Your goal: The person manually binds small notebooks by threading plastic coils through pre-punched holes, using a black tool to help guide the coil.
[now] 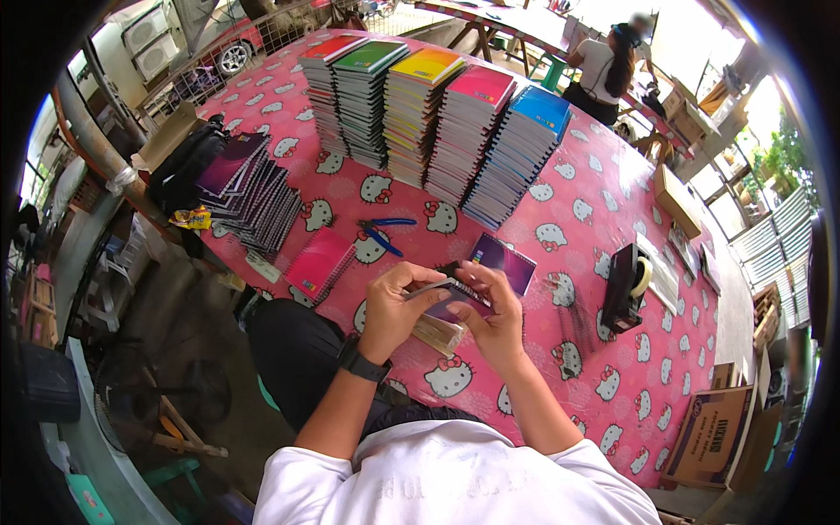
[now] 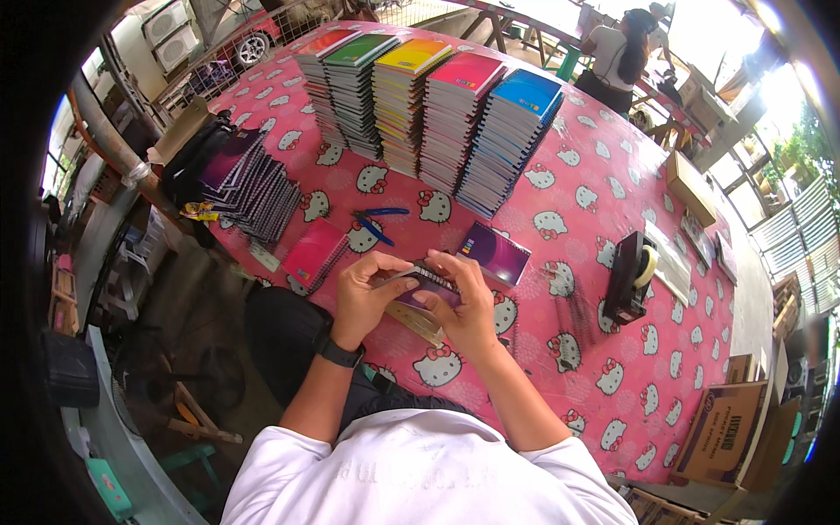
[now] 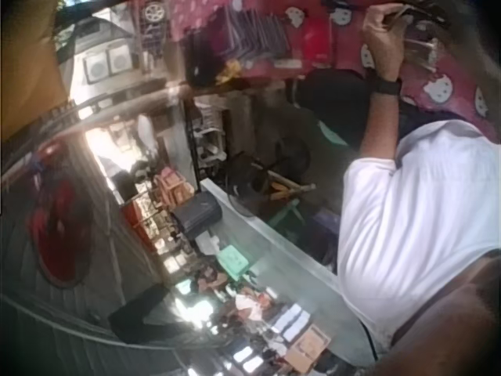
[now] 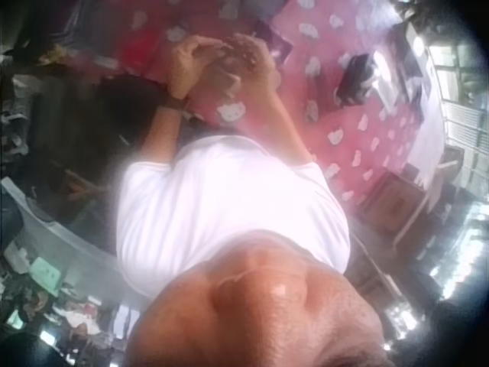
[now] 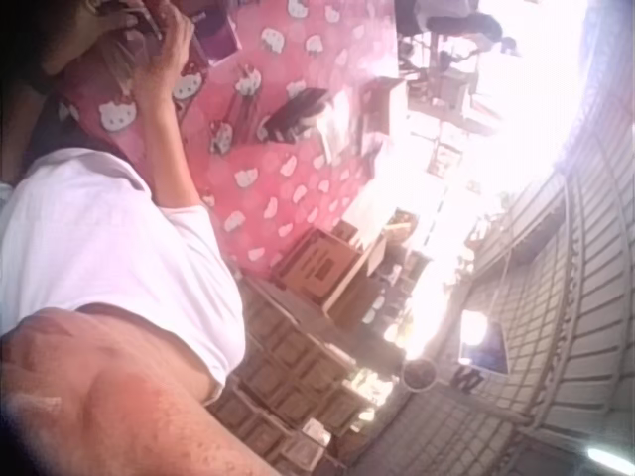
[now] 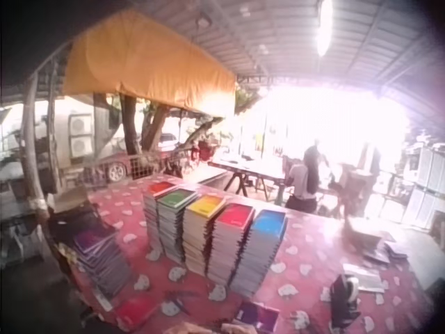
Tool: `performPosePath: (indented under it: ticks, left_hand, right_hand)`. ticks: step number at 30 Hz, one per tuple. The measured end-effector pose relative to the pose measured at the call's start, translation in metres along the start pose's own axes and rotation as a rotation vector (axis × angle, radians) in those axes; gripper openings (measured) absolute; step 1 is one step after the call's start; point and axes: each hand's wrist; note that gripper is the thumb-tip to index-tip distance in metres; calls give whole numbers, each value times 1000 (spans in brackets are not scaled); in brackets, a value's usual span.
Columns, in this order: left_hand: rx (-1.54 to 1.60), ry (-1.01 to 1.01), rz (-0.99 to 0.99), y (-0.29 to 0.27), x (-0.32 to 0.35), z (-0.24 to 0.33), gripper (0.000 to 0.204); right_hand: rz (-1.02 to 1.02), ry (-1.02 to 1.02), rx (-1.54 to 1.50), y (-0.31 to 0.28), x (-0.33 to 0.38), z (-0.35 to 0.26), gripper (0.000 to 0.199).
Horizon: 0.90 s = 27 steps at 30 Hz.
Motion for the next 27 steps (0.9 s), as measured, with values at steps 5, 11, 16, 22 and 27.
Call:
performPosePath:
  ticks: [5,11,16,22,27]
  left_hand:
    - [74,0,6,-3,2,14,19]
    - [-30,63,11,-12,5,22,16]
    - [-90,123,28,-20,10,30,14]
    - [-122,42,18,-31,7,38,16]
    - [-157,213,250,-60,-36,34,20]
  right_hand:
    - [-72,14,-55,-6,-3,0,31]
    - [-107,-114,-60,3,-10,-19,28]
    - [-163,-105,23,8,-15,-26,25]
    - [-222,-255,50,16,-12,-17,24]
    - [-167,-295,101,21,-20,-12,67]
Point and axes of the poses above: each hand's wrist, its own x-axis away from the middle knuckle, its own y-axis out of the palm, z = x × y, and after that the axes turned 15 degrees about z, right-handed
